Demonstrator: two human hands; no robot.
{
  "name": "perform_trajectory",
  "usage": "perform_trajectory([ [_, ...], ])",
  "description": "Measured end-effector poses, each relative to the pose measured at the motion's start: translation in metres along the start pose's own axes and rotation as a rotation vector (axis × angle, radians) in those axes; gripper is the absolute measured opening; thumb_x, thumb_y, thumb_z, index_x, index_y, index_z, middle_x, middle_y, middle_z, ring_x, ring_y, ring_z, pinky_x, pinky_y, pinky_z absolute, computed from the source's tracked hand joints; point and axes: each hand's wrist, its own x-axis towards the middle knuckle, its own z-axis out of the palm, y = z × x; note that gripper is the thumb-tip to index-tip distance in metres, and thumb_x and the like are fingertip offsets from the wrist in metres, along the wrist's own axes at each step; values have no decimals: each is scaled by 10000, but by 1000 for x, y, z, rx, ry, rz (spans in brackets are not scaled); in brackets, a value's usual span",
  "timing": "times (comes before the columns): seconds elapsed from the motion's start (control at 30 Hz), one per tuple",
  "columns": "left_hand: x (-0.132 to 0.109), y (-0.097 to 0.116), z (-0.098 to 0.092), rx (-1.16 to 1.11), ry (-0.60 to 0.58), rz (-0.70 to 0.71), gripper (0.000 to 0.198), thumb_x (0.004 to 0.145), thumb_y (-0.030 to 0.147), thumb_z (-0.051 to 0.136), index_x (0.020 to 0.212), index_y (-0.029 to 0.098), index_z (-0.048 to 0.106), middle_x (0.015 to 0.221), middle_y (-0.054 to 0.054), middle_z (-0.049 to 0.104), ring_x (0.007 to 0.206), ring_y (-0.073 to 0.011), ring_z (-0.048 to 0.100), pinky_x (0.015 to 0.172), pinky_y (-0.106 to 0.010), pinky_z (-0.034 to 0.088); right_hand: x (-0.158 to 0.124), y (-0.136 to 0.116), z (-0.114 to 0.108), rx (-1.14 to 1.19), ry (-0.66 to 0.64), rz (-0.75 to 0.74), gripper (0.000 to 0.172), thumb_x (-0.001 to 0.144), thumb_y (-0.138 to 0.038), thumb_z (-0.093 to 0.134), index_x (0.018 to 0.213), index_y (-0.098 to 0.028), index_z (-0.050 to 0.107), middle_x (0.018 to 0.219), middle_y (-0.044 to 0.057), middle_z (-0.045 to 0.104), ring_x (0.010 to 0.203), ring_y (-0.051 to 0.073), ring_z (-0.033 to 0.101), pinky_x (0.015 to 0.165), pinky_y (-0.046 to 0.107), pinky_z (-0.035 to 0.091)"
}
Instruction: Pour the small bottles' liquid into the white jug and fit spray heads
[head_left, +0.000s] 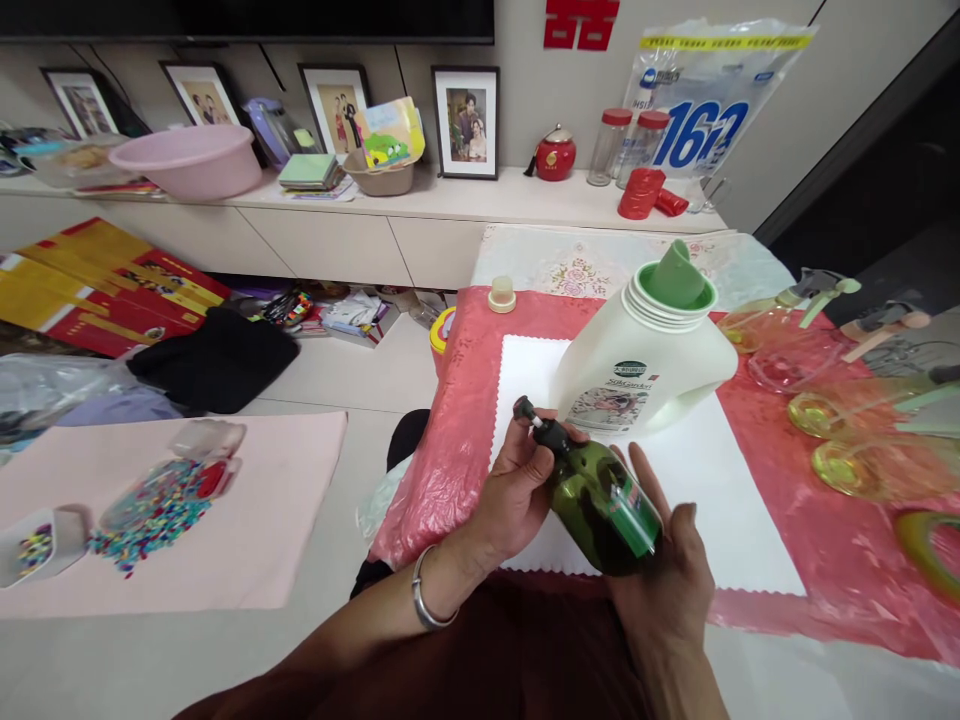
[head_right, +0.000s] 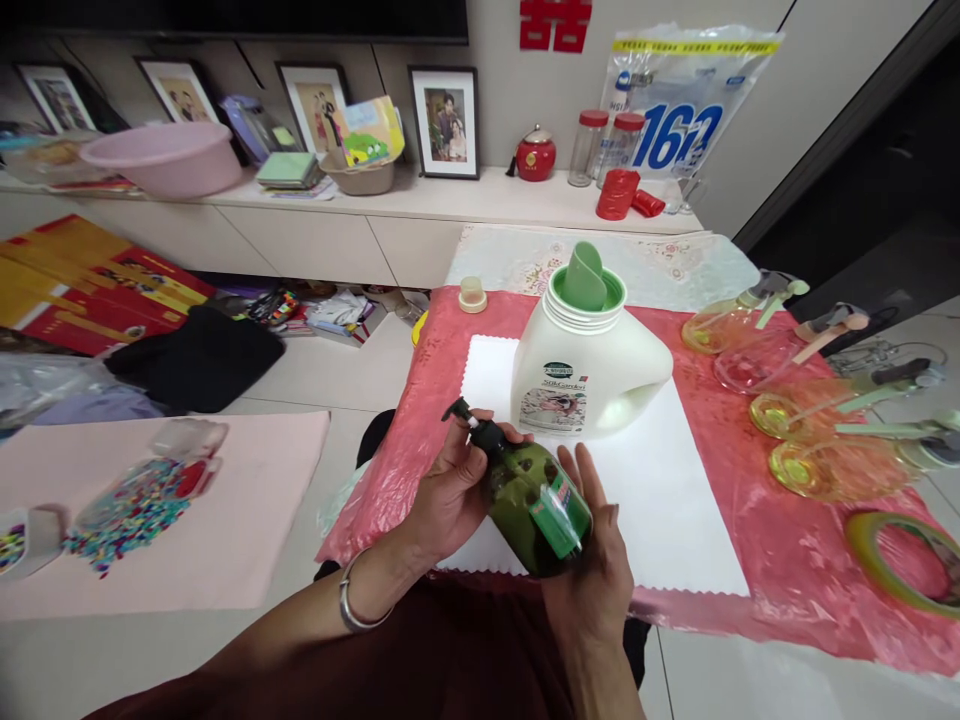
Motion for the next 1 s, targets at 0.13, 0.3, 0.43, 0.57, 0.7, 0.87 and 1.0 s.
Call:
perform_trajectory([
  [0.13,4,5,0,-38,88,8,429,784,341,832,1134,288,589,1030,-11,747,1037,-210,706,939,-361,503,-10,7,-4,-179,-211,-298,835,858,-494,778,1571,-413,351,1635,24,149,1487,362,244,1068,504,499],
  [0.3,4,9,-1,-32,190,-37,324,860,319,731,1146,232,607,1074,-56,763,1031,-216,708,926,-359,513,-11,8,-8,-543,-271,-413,864,925,-467,728,1620,-406,218,1608,46,211,1471,302,291,1086,404,489],
  [0.43,6,12,-5,-39,236,-42,290,844,291,746,1098,205,635,1096,-59,766,1036,-204,707,967,-352,510,-6,7,-16,-706,-283,-435,795,986,-585,613,1633,-389,195,1591,34,254,1463,300,302,1090,408,487],
  [0.57,9,14,-9,-46,196,-22,347,781,273,813,1076,210,641,1022,-40,763,1024,-219,712,975,-368,518,0,5,-22,-529,-214,-100,893,925,-791,552,1632,-394,178,1530,120,342,1216,354,560,735,388,592],
  [0.7,10,11,-11,-23,180,29,386,766,279,835,1091,213,638,997,-33,754,996,-195,702,961,-343,514,0,3,-16,-287,-202,162,904,906,-822,550,1610,-468,107,1432,158,443,757,236,667,545,316,522],
  [0.87,10,10,-13,3,161,78,385,797,299,817,1119,211,624,999,-36,754,999,-188,698,931,-324,507,-9,2,-7,-343,-211,58,1033,821,-570,829,1611,-427,179,1543,90,348,1145,268,603,864,379,574],
  [1.0,10,11,-14,29,155,65,371,804,302,806,1118,212,629,1023,-42,749,1032,-213,693,951,-359,506,-6,3,-19,-440,-232,-20,956,816,-476,842,1587,-347,292,1520,79,393,1264,280,531,931,365,551],
])
